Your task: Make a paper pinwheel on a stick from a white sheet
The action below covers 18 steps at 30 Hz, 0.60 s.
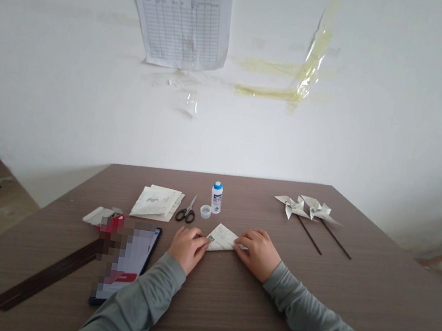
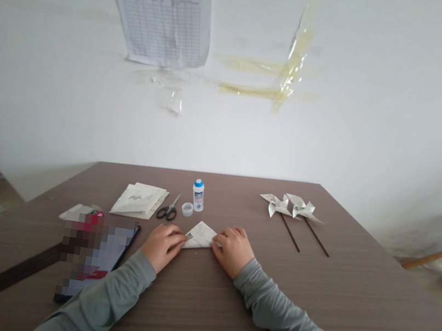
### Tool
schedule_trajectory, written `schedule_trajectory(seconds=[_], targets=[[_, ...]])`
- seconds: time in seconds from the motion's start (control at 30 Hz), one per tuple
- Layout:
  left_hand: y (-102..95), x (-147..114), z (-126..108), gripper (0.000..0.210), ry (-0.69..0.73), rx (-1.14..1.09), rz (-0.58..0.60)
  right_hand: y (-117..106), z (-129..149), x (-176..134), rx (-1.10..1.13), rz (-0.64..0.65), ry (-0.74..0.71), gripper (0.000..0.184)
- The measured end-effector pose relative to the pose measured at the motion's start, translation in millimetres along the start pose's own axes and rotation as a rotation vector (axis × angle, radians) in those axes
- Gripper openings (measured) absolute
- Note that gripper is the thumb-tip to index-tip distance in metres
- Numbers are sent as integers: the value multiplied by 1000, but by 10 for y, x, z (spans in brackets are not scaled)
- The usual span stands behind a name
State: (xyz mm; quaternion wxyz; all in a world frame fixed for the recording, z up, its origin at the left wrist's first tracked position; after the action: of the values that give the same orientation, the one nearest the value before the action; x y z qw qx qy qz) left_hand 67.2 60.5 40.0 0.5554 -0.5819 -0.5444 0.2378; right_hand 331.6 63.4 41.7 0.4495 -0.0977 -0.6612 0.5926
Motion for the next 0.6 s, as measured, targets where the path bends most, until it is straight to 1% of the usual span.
schedule_trajectory(seconds=[0.13, 0.33, 0.47, 0.6], targets=[[-26, 4, -57, 30, 30, 32, -6, -10, 25, -2, -15, 13, 23, 15], [-47, 7, -91, 26, -13, 28, -5, -32, 50, 14, -52, 46, 75, 23], [-5, 11, -67, 25, -27, 25, 6, -51, 77, 19, -74, 34, 76, 23], [44, 39, -98, 27, -37, 73, 43, -39, 90, 23, -87, 56, 93, 24]])
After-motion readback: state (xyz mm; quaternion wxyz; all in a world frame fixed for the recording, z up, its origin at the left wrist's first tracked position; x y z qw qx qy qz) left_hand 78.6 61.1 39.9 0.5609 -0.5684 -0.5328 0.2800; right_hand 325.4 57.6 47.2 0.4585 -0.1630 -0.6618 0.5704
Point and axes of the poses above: each hand's wrist, its own x-axis towards the middle knuckle, its own y-axis out of the palm, z = x × y, the point moved 6 cm from there along x, towards the middle knuckle, and after that the axes turned 6 degrees about -y, right-handed, at the moved point
